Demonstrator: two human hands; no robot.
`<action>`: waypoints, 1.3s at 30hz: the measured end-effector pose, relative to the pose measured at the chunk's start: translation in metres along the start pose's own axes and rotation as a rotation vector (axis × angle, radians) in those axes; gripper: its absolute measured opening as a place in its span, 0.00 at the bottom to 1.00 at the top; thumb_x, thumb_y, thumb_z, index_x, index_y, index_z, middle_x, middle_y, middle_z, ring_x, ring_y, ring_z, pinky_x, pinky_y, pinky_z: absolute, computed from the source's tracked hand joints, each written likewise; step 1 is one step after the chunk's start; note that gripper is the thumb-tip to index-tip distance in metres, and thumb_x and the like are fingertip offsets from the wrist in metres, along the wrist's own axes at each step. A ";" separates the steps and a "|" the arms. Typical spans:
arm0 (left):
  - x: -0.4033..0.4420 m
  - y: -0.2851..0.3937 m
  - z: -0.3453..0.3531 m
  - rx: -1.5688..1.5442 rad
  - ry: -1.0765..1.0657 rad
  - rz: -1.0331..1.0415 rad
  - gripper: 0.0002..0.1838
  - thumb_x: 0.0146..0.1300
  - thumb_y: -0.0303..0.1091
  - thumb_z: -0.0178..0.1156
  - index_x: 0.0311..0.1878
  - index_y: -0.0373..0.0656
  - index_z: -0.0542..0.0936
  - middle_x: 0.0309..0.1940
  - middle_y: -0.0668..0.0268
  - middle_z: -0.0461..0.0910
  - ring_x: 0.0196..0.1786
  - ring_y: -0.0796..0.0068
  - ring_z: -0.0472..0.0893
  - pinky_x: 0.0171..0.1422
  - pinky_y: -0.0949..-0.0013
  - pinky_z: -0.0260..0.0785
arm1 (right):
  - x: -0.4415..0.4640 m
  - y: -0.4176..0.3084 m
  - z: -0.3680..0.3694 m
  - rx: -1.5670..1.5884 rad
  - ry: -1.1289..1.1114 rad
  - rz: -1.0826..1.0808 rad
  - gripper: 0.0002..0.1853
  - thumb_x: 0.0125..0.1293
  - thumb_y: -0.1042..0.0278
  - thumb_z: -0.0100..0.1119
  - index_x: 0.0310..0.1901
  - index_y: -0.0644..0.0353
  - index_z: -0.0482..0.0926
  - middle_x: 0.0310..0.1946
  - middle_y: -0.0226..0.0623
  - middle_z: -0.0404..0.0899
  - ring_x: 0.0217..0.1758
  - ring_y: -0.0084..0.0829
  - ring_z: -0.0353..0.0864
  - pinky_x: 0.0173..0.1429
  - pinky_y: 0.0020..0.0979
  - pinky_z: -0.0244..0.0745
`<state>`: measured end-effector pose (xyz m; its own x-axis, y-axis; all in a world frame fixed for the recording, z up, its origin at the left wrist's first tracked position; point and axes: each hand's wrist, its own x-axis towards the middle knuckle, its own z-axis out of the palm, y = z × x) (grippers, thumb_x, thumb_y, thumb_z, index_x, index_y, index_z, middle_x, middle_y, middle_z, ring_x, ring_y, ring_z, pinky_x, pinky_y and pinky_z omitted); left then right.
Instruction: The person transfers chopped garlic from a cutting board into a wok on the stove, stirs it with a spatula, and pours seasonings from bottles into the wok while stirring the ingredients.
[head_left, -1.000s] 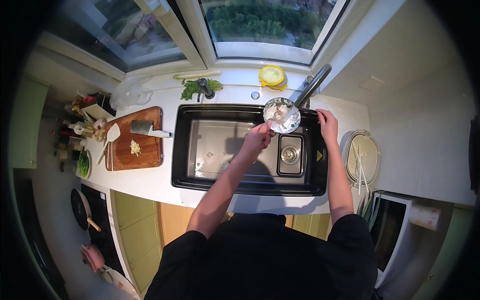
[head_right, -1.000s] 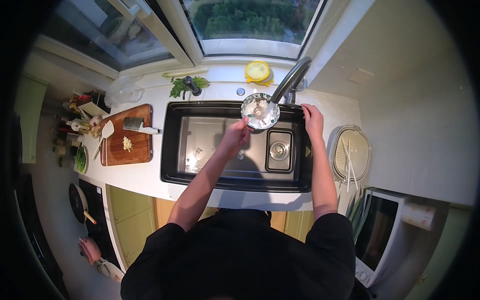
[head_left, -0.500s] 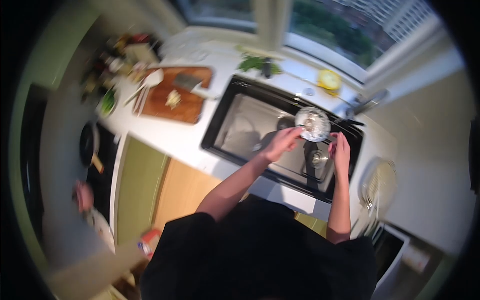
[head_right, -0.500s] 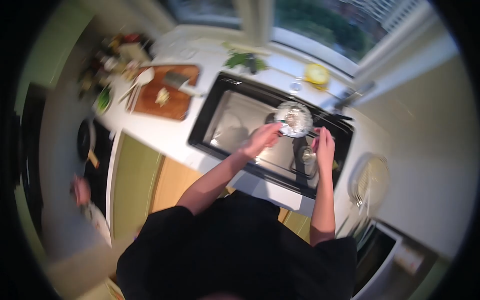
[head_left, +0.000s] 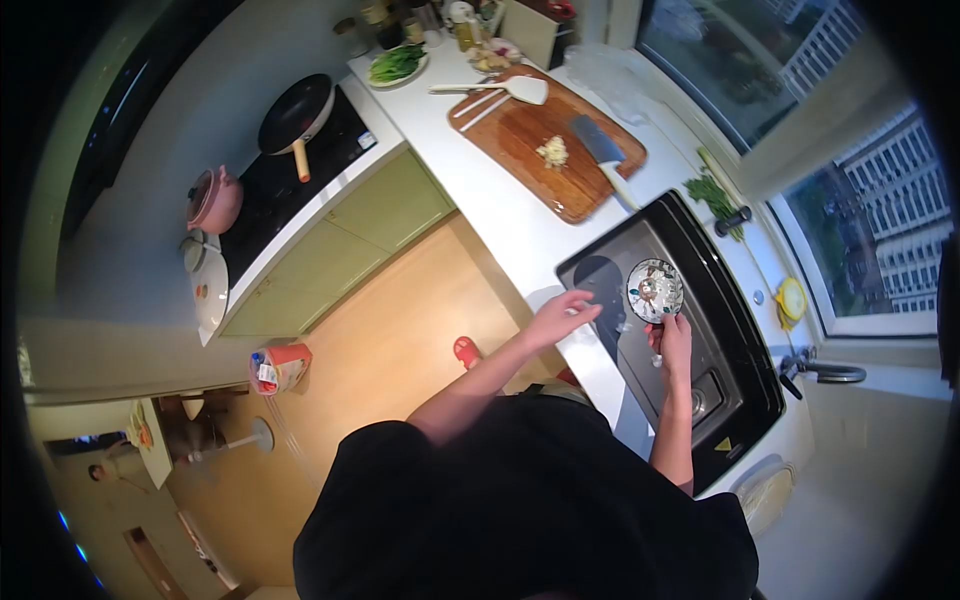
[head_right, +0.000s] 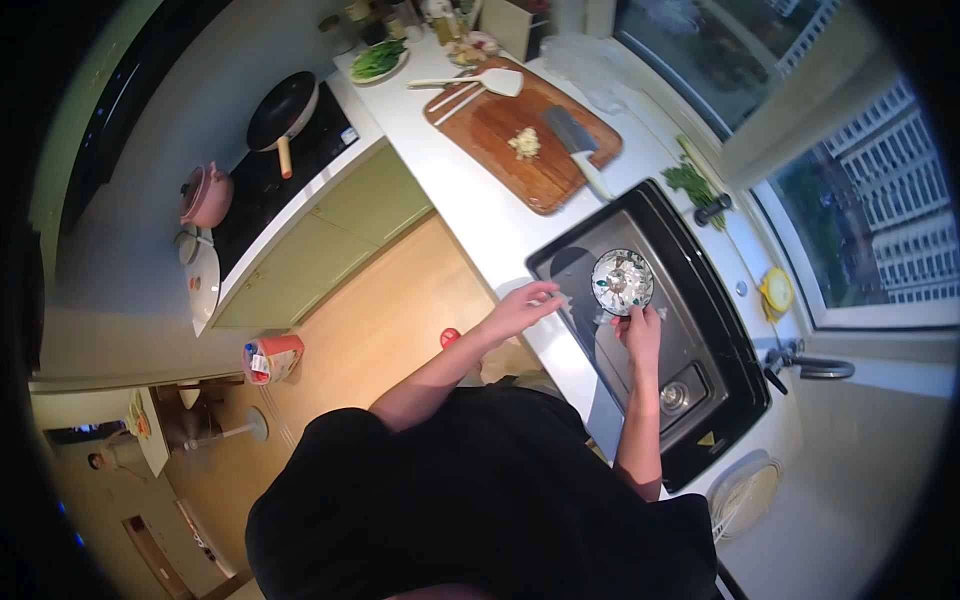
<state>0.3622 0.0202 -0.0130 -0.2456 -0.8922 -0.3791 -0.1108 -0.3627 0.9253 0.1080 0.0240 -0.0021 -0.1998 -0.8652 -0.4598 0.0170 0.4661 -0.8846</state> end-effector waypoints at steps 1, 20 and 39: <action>-0.013 -0.005 -0.035 -0.013 0.020 -0.041 0.28 0.67 0.48 0.65 0.63 0.40 0.76 0.44 0.64 0.82 0.44 0.78 0.78 0.49 0.73 0.71 | 0.005 -0.005 0.023 -0.007 -0.025 -0.001 0.10 0.71 0.66 0.45 0.38 0.60 0.74 0.21 0.34 0.80 0.15 0.19 0.70 0.18 0.22 0.58; -0.373 -0.341 -0.399 0.107 0.856 -0.886 0.28 0.61 0.48 0.63 0.52 0.30 0.80 0.29 0.55 0.86 0.24 0.68 0.85 0.30 0.66 0.79 | 0.106 0.032 0.258 -0.079 0.041 0.053 0.09 0.70 0.68 0.43 0.47 0.62 0.63 0.24 0.39 0.79 0.17 0.23 0.71 0.19 0.24 0.63; 0.071 -0.030 -0.676 -0.886 0.586 -0.034 0.27 0.70 0.56 0.59 0.52 0.37 0.77 0.37 0.57 0.84 0.39 0.67 0.85 0.42 0.67 0.80 | 0.206 -0.161 0.375 -0.379 0.004 -0.676 0.15 0.77 0.59 0.53 0.49 0.65 0.78 0.48 0.39 0.80 0.52 0.32 0.76 0.62 0.31 0.70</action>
<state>0.9988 -0.2147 -0.0607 0.2730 -0.7825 -0.5595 0.6898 -0.2462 0.6809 0.4314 -0.2986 0.0157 -0.0506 -0.9840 0.1710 -0.4462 -0.1309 -0.8853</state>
